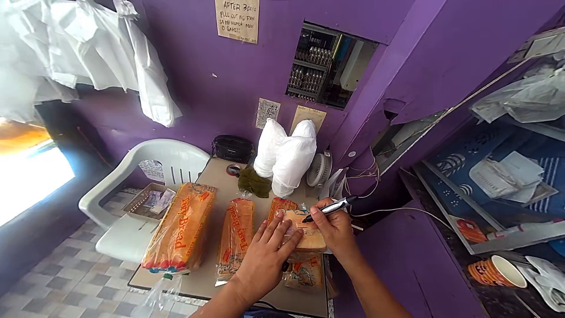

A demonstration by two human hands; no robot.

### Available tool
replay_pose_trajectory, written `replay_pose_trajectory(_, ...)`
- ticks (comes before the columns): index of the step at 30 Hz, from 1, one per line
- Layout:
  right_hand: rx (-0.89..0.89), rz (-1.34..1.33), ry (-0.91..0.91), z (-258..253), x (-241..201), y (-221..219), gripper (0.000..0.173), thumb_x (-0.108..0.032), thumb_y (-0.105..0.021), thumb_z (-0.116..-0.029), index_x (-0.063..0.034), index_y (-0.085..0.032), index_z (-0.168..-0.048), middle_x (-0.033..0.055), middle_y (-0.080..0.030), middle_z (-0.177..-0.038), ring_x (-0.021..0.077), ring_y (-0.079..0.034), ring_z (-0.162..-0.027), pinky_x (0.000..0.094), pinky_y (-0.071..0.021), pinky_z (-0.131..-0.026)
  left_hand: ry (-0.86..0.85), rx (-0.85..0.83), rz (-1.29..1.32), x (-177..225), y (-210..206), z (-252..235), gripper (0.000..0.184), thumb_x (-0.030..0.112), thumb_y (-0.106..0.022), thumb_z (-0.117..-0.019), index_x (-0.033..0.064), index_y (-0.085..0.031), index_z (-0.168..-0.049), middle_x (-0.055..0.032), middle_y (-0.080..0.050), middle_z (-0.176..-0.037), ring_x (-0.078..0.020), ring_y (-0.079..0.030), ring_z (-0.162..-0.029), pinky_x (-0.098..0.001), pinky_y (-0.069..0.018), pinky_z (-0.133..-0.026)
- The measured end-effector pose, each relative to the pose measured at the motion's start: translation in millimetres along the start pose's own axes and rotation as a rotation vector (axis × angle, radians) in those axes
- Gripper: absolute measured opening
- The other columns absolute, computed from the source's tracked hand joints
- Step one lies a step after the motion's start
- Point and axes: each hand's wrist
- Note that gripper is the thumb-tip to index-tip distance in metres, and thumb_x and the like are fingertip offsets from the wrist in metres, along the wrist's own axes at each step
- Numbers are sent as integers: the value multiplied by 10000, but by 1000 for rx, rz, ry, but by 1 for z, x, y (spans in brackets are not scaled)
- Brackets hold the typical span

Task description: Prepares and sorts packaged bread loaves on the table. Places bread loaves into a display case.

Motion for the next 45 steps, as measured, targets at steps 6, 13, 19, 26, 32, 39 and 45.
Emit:
replay_pose_trajectory(6, -31, 40, 13, 0, -1, -2, 184, -248, -590, -1005, -102, -657, -914, -58, -605, -696, -2, -554, -565, 159, -488, -536, 13, -6, 12, 2, 0, 0, 563, 79, -670, -827, 211, -637, -1374, -183, -638, -1352, -435, -580, -1294, -629, -514, -981)
replay_pose_trajectory(13, -31, 155, 42, 1, -1, -5, 212, -276, -592, -990, -102, -669, -898, -60, -595, -709, -17, -532, -572, 148, -470, -538, 18, -4, 14, 3, 0, 1, 611, 54, -688, -783, 215, -639, -1370, -187, -635, -1354, -442, -581, -1291, -640, -510, -975)
replay_pose_trajectory(19, -24, 159, 46, 2, -1, -6, 208, -269, -592, -989, -102, -672, -895, -60, -593, -704, -20, -526, -565, 142, -461, -529, 23, 4, 7, 3, 0, 3, 532, 104, -653, -854, 221, -638, -1372, -182, -637, -1354, -431, -581, -1295, -629, -512, -981)
replay_pose_trajectory(26, -20, 175, 72, 3, -1, -6, 221, -279, -588, -991, -102, -672, -889, -62, -597, -709, -29, -533, -583, 136, -468, -546, 26, 2, 6, 4, 0, 3, 553, 94, -664, -836, 224, -639, -1373, -180, -636, -1357, -433, -576, -1301, -632, -509, -984)
replay_pose_trajectory(32, -15, 206, 77, 4, -2, -6, 226, -277, -586, -990, -89, -677, -904, -54, -606, -718, -25, -537, -588, 143, -473, -555, 31, 0, 18, 4, 0, 4, 554, 97, -674, -835, 214, -638, -1375, -190, -635, -1357, -443, -576, -1298, -638, -510, -978)
replay_pose_trajectory(39, -9, 197, 78, 5, -2, -5, 225, -277, -585, -992, -93, -679, -902, -59, -611, -728, -31, -543, -599, 135, -473, -558, 29, -1, 12, 5, -1, 3, 554, 101, -659, -847, 226, -629, -1385, -189, -631, -1363, -439, -576, -1299, -631, -515, -975)
replay_pose_trajectory(45, 86, -121, -52, 8, -2, -2, 145, -215, -593, -1002, -131, -654, -900, -53, -626, -705, 25, -592, -577, 182, -530, -563, 14, 28, 9, 4, -3, 5, 558, 96, -652, -842, 221, -625, -1385, -183, -628, -1367, -427, -573, -1306, -612, -512, -992)
Point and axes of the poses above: each hand's wrist, its own z-axis away from the middle knuckle, its own y-axis out of the back of the hand, x = y × z
